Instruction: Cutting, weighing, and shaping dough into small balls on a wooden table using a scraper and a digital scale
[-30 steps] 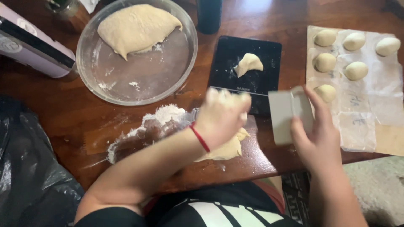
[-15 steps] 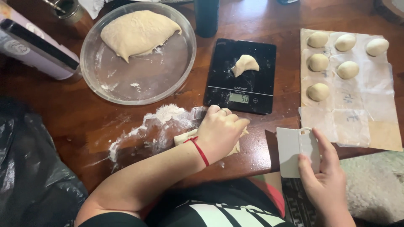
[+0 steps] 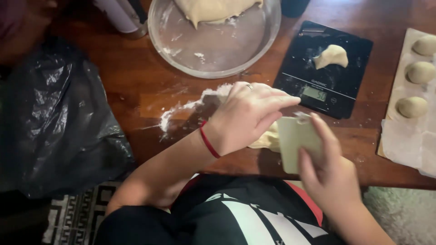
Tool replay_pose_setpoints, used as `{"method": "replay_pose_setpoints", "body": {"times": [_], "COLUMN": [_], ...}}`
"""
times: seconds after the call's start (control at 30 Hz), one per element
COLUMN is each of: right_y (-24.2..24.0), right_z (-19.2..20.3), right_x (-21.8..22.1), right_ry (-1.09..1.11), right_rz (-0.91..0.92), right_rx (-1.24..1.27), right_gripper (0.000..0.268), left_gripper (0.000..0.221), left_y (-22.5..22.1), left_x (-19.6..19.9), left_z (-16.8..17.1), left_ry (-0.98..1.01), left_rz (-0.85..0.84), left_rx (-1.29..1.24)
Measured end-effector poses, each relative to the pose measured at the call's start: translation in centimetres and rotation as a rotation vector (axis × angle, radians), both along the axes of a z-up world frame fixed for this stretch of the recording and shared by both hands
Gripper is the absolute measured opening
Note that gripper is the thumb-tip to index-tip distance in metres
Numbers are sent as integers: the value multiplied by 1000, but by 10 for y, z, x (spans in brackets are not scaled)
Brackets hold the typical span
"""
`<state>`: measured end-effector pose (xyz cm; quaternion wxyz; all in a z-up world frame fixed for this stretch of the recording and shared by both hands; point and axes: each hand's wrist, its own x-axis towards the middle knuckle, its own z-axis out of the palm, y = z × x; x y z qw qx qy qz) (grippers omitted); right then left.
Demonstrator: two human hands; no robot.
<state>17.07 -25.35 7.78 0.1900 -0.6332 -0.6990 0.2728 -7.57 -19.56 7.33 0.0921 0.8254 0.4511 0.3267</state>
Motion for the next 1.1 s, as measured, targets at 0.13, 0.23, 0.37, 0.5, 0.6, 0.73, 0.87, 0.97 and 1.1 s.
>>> {"method": "replay_pose_setpoints", "body": {"times": [0.13,0.23,0.37,0.5,0.6,0.73,0.87,0.97,1.1], "right_y": [10,13,16,18,22,29,17,4,-8], "right_z": [-11,-25,-30,-47,-61,-80,-65,-57,-26], "right_x": [-37,-52,-67,-78,-83,-79,-76,-70,-69], "right_ry": [-97,-224,-359,-500,-581,-594,-514,-520,-373], "right_rz": [154,228,258,222,204,226,204,214,122], "right_rx": [43,213,392,482,531,505,408,411,109], "right_gripper": [80,79,77,76,80,81,81,83,84], "left_gripper": [30,27,28,25,29,39,91,105,73], "left_y": [-3,3,14,21,22,13,-16,-28,-29], "left_x": [-11,-22,-26,-24,-27,-30,-32,-32,-37], "left_z": [-13,-21,-38,-73,-89,-89,-94,-108,-116], "left_ry": [-46,-79,-111,-97,-62,10,208,314,309], "left_rz": [26,31,37,80,122,167,156,149,78], "left_rx": [27,-8,31,10,-46,-131,-239,-218,-141]}}
